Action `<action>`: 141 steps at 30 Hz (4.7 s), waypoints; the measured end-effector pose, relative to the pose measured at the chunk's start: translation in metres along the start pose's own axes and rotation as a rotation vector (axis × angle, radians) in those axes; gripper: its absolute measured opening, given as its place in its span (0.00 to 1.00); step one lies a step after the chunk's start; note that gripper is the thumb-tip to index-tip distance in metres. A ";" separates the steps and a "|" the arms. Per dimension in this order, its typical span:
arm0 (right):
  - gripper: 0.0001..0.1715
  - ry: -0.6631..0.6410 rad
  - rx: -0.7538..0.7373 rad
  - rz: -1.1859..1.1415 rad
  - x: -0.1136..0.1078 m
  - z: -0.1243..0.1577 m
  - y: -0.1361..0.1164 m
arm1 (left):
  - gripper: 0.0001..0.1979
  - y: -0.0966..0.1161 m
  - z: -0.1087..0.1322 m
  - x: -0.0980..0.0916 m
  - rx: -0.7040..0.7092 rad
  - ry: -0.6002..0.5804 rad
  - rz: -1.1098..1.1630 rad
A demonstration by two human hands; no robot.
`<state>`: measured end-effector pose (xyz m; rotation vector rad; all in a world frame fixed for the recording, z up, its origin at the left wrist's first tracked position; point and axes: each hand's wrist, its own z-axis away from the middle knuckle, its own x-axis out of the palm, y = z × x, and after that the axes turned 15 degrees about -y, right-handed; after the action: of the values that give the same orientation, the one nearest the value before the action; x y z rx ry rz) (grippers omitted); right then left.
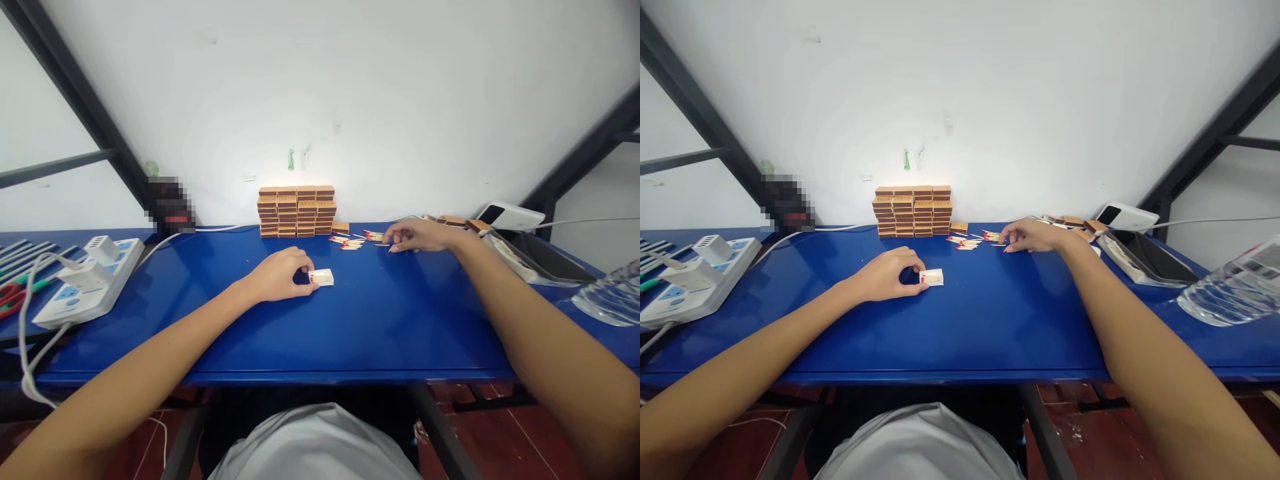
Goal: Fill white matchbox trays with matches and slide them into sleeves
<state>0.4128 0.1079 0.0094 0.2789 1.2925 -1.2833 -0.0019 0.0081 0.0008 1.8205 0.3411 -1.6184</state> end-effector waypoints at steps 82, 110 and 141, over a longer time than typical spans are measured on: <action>0.14 0.352 -0.250 0.183 0.061 -0.042 -0.075 | 0.11 0.006 0.000 -0.001 0.004 0.002 -0.025; 0.14 0.244 -0.298 0.181 0.067 -0.019 -0.119 | 0.10 0.004 0.000 0.001 -0.014 0.022 -0.061; 0.11 0.296 -0.175 0.147 0.054 -0.035 -0.074 | 0.13 0.003 0.001 0.001 0.011 0.016 -0.056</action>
<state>0.3211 0.0788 -0.0112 0.4429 1.5944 -1.0230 -0.0003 0.0052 0.0013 1.8483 0.3945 -1.6478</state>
